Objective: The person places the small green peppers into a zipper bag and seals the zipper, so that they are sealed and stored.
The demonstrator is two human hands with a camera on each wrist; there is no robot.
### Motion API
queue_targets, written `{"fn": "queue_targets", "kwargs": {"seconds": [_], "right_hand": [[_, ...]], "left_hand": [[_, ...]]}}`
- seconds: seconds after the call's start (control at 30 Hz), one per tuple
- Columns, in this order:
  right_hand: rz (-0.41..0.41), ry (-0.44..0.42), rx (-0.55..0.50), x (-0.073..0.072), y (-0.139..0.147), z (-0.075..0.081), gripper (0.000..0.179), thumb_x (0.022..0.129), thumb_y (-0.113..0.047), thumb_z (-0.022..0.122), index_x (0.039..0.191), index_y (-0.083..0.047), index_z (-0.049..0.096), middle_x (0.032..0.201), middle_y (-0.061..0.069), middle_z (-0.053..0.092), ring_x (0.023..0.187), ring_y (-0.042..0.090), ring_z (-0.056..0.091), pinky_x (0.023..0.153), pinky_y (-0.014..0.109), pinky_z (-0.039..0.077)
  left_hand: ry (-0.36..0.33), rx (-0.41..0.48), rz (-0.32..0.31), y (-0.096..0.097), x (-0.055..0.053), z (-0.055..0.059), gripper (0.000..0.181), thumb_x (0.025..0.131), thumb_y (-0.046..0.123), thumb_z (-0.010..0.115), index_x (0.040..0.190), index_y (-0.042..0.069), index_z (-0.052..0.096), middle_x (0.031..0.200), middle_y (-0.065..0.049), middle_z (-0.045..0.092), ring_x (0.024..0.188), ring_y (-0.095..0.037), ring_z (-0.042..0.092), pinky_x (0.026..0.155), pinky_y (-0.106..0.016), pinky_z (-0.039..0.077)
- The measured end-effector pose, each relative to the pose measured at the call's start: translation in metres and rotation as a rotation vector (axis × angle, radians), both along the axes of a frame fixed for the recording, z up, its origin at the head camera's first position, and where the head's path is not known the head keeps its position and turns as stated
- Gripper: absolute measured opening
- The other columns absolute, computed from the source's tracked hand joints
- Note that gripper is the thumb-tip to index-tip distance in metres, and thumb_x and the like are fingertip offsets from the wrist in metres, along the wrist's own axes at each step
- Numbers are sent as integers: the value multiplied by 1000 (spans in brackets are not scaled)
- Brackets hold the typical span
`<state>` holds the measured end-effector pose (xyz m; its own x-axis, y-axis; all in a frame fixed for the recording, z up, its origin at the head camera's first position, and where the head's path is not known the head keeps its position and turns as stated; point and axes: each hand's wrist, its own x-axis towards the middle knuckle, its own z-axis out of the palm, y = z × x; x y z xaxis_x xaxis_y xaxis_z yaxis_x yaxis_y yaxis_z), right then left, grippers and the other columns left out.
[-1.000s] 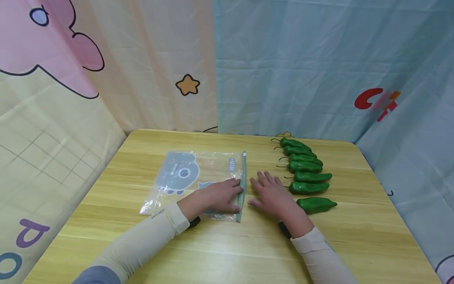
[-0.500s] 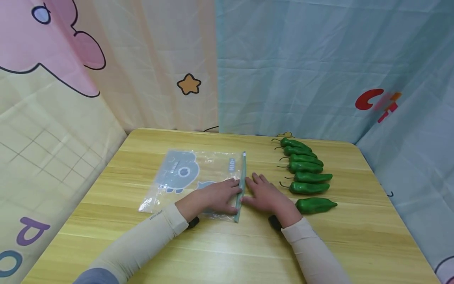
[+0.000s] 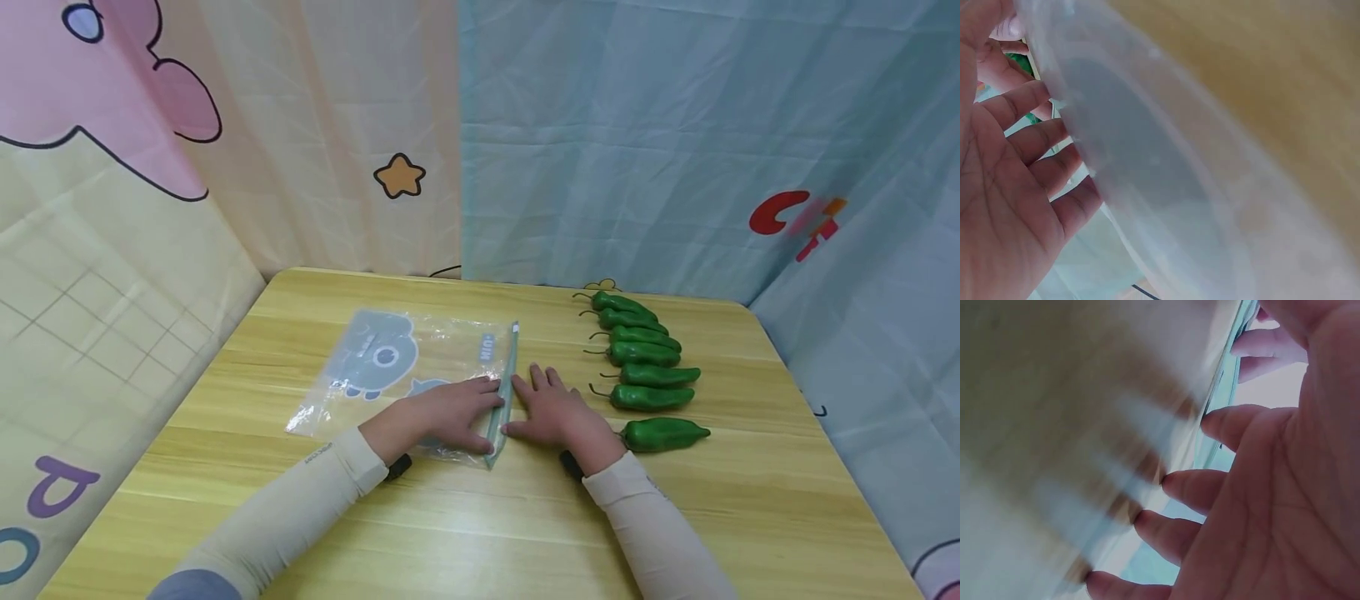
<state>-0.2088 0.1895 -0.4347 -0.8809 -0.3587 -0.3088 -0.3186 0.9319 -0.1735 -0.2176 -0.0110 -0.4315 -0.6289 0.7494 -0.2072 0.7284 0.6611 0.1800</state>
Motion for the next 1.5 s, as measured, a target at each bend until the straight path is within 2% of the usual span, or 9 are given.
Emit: {"fn": "queue_targets", "kwargs": {"seconds": [0.2, 0.4, 0.6, 0.8, 1.0, 1.2, 1.37, 1.5], "right_hand": [[-3, 21, 19, -1, -1, -4, 91, 74, -76, 44, 147, -27, 20, 153, 13, 10, 136, 42, 8, 92, 71, 25], [-1, 22, 22, -2, -4, -3, 92, 74, -77, 43, 147, -26, 19, 153, 15, 9, 134, 45, 6, 88, 74, 23], [-15, 16, 44, -1, -7, -3, 92, 73, -78, 42, 147, -29, 18, 153, 12, 9, 135, 44, 6, 88, 74, 23], [-26, 15, 38, 1, -7, -2, 92, 74, -76, 44, 147, -27, 19, 153, 13, 10, 135, 45, 6, 88, 75, 22], [-21, 27, 19, 1, -7, -1, 91, 74, -77, 44, 147, -28, 20, 153, 13, 11, 135, 44, 7, 89, 74, 22], [-23, 17, 6, -1, -6, -1, 92, 73, -77, 44, 147, -28, 20, 153, 13, 10, 135, 44, 6, 88, 75, 22], [-23, 6, 2, -1, -6, 0, 92, 73, -76, 45, 147, -29, 19, 153, 12, 9, 135, 44, 5, 88, 75, 21], [-23, 1, 12, -1, -6, 0, 92, 73, -77, 44, 147, -28, 18, 153, 12, 8, 135, 44, 4, 89, 75, 21]], "left_hand": [[-13, -4, -9, -4, -1, 1, 74, 77, 56, 60, 138, 19, 42, 149, -3, 26, 137, -21, 20, 106, -34, 27], [-12, -11, -2, -7, -1, -1, 72, 78, 52, 60, 138, 19, 41, 150, -3, 25, 137, -21, 18, 106, -36, 28], [-2, -8, 10, -9, 8, -2, 68, 80, 48, 59, 139, 17, 41, 149, -6, 27, 136, -26, 21, 107, -37, 26], [-19, 44, 36, -8, 18, -1, 60, 84, 42, 56, 136, 14, 45, 147, -8, 31, 135, -29, 23, 108, -37, 25], [-23, 57, 63, -8, 21, -1, 61, 82, 43, 58, 135, 16, 47, 147, -7, 31, 135, -29, 22, 108, -38, 26], [-25, 84, 76, -7, 23, -1, 61, 79, 39, 62, 132, 13, 50, 145, -7, 35, 134, -31, 24, 107, -38, 28], [-23, 127, 79, -6, 26, 1, 58, 78, 35, 67, 128, 9, 54, 137, -7, 43, 129, -24, 34, 103, -33, 33], [-13, 174, 58, -6, 27, 1, 47, 76, 31, 70, 118, 11, 61, 118, -1, 51, 112, -17, 44, 93, -26, 40]]}}
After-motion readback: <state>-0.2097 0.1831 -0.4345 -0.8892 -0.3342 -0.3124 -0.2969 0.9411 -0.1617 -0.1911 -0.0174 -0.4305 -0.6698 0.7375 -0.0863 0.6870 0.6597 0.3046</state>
